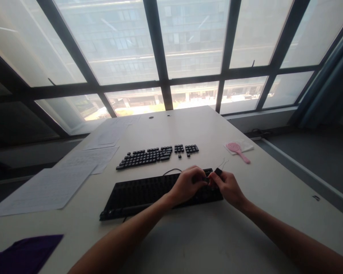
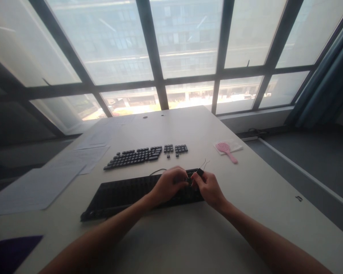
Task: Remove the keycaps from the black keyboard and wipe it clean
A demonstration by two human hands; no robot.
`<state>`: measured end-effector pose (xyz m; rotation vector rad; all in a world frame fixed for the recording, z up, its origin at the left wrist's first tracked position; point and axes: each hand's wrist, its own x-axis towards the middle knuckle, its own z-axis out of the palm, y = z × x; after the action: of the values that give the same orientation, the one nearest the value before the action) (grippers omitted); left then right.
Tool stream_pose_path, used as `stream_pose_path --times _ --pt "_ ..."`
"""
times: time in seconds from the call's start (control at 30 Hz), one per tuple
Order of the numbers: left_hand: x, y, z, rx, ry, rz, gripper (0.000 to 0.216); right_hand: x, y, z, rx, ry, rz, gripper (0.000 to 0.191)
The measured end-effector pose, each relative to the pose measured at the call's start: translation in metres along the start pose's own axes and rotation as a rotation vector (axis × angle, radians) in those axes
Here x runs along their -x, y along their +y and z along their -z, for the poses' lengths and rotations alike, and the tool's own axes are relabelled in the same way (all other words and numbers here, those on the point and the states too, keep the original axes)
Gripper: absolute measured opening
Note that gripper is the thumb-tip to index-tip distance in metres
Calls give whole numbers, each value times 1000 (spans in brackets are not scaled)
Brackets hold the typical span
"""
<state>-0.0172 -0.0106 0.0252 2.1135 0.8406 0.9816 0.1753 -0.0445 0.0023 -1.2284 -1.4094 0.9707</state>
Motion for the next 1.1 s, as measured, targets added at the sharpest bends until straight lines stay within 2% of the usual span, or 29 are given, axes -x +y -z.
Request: stream_pose_path --times 0.1,0.27,0.4,0.57,0.9,1.0,1.1 --pt "-26 -10 16 -162 95 126 12 1 2 -1 4 9 -4 43" --pt "-68 -48 22 -583 53 164 8 2 4 -1 -32 -7 -16 42" --pt "-82 -73 14 -658 42 156 8 2 3 1 -55 -2 0 41" --pt "-88 -88 12 -695 79 159 9 0 2 3 -62 2 -17 42" --pt "-95 -97 21 -689 137 210 15 -3 0 8 -55 8 -7 42" --pt "-90 -88 22 -676 151 198 20 -7 -3 15 18 24 38 40" --pt "-72 -65 15 -609 143 133 12 -11 -5 22 110 -14 87 36"
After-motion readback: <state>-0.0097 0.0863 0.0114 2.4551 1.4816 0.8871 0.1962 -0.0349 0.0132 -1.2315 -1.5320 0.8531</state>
